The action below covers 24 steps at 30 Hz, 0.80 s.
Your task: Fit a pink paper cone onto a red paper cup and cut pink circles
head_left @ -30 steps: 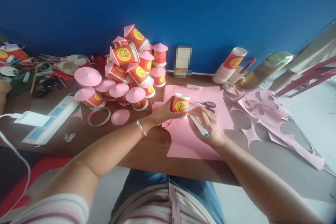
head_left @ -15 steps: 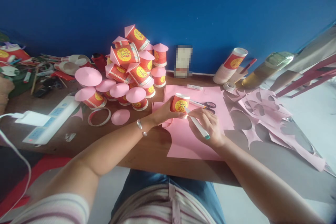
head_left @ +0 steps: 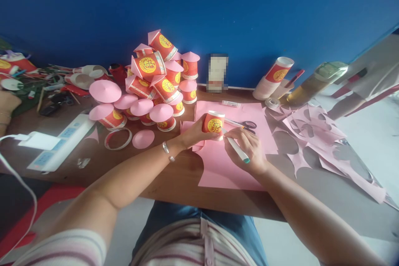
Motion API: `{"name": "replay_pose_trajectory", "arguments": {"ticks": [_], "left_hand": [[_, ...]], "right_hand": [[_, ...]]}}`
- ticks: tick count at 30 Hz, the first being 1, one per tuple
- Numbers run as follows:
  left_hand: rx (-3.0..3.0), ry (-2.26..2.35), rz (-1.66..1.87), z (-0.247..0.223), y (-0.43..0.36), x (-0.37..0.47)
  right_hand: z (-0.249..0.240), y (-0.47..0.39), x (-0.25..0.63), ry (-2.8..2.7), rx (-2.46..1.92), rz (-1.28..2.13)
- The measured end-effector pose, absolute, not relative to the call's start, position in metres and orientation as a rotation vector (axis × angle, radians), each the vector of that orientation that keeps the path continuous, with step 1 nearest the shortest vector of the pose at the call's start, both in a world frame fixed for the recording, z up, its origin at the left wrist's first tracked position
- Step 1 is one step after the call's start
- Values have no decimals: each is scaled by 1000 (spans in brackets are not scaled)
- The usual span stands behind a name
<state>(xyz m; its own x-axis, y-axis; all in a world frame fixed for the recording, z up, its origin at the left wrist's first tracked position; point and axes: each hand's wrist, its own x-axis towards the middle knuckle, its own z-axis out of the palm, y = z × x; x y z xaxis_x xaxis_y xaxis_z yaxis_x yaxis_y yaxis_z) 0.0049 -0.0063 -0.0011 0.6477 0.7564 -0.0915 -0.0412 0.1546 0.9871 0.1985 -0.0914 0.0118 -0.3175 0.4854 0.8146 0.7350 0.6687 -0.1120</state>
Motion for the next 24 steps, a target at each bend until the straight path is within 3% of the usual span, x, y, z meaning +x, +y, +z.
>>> {"name": "replay_pose_trajectory", "arguments": {"ticks": [24], "left_hand": [[1300, 674, 649, -10, -4, 4]], "right_hand": [[15, -93, 195, -2029, -891, -327]]}}
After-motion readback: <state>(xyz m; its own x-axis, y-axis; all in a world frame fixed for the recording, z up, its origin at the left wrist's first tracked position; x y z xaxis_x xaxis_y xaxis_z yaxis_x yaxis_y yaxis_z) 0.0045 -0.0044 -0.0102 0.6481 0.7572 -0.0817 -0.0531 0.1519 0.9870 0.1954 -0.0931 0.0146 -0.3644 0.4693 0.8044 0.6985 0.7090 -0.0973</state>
